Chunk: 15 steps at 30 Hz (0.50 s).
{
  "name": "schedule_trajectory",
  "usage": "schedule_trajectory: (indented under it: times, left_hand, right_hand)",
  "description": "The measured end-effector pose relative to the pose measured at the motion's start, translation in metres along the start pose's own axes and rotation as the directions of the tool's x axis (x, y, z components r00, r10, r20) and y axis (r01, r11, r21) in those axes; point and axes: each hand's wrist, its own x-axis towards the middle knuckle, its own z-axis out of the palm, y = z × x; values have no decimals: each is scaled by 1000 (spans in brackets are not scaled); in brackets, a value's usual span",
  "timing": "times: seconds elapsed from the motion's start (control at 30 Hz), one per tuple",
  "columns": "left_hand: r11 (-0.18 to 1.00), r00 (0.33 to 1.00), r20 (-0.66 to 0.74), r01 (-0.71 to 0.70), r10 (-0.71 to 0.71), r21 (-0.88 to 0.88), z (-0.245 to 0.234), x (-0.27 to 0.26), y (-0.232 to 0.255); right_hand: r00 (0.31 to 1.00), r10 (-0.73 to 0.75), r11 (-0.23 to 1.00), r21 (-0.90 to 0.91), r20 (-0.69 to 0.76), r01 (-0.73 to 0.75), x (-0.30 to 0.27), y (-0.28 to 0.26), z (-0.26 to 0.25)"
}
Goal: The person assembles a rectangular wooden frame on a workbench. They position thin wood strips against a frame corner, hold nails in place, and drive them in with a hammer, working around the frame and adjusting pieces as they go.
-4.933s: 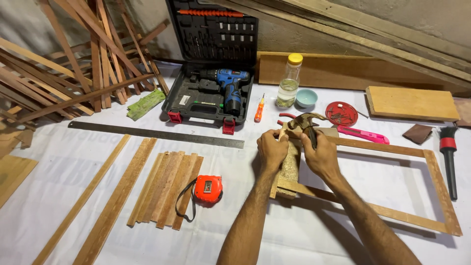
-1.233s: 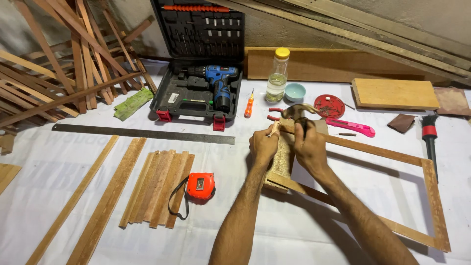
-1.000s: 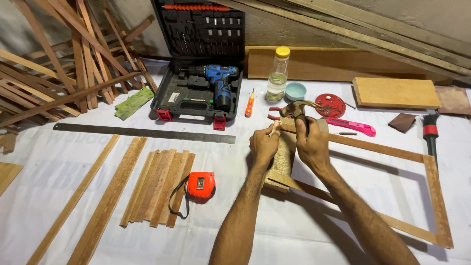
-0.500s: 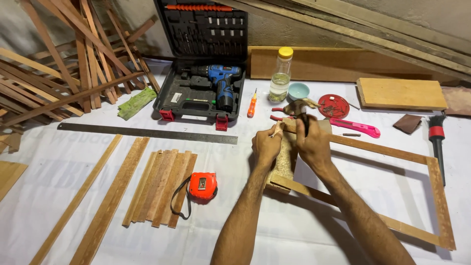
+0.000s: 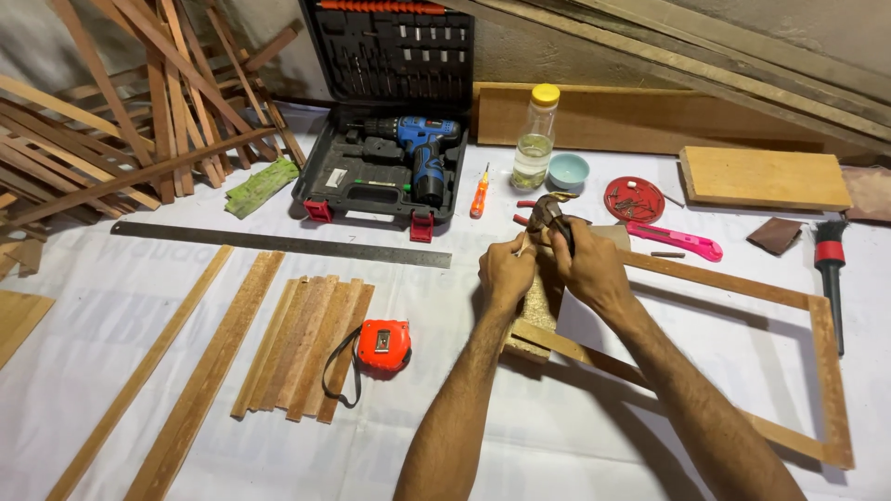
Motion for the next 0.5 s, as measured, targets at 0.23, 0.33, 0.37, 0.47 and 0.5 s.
schedule_trajectory:
  times: [0.23,0.33,0.37,0.47,0.5]
  left_hand:
    - [985,977,-119,-170,174,39,12,12,-16]
    - [1000,999,-30,-26,26,4,2,2,0]
    - [999,998,-41,-43,44,32,2,3,2]
    - [997,997,-58,-40,44,62,2,5,4]
    - [996,999,-45,-17,21,83,2,3,0]
  right_hand:
    - [989,-11,997,76,-151,23,-5,-3,4]
    - [999,25,1000,-11,49,-24,4,-4,-2]
    - [997,61,998,19,37,-62,6,-9,-5]
    - [997,35,997,67,-74,-30,7,-22,-13]
    - [984,2,996,86,-178,14,1,-26,-13]
